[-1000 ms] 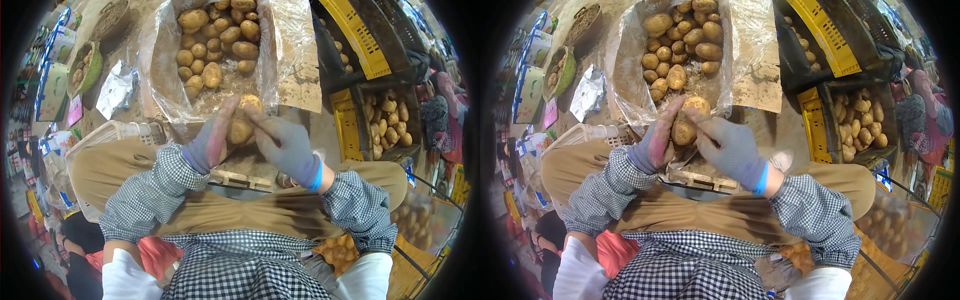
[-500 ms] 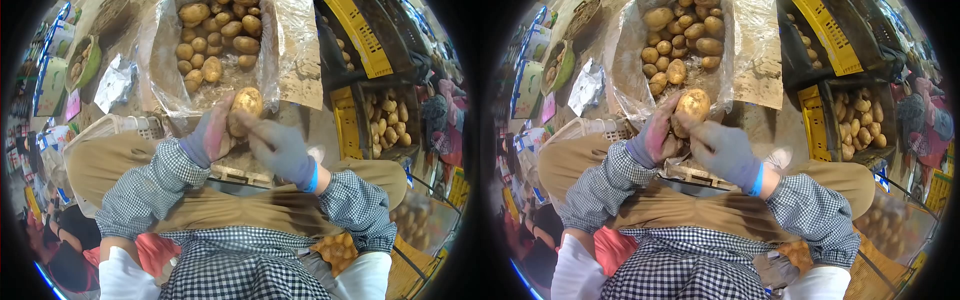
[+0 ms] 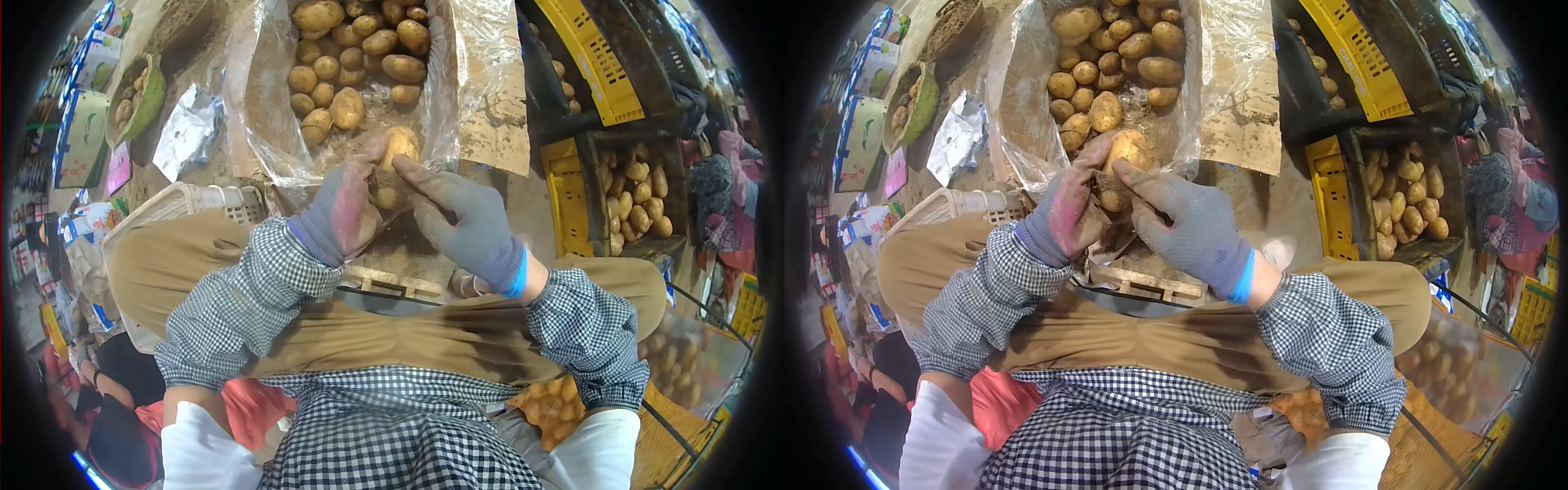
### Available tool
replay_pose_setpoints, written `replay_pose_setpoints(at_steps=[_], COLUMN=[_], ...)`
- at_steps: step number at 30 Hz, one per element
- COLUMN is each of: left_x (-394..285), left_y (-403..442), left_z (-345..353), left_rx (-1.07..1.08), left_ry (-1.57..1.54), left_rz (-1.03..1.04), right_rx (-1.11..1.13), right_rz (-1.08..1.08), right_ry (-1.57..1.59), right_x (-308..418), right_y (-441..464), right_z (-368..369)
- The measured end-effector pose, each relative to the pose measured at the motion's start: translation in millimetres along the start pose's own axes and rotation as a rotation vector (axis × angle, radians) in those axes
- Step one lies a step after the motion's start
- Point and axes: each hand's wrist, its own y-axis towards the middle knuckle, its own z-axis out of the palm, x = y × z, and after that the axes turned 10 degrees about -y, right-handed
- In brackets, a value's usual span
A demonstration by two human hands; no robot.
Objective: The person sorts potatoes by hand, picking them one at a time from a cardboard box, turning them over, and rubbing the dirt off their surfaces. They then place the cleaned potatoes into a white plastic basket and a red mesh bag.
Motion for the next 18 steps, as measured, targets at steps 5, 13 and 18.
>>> replay_pose_setpoints(at_steps=[5, 13, 18], left_x=[2.9, 9.3, 10.2], left_y=[3.9, -0.1, 6.2], left_z=[6.1, -2.9, -17.2], left_rx=[-0.042, -0.012, 0.146], left_ry=[-0.08, 0.277, -0.058], left_rz=[0.009, 0.192, 0.046], right_rx=[-0.107, -0.088, 0.002], right_rz=[0.136, -0.009, 0.187], right_ry=[0.146, 0.179, 0.283], right_x=[-6.6, 0.3, 15.2], right_y=[6.0, 0.6, -1.6], right_z=[-2.7, 1.1, -11.2])
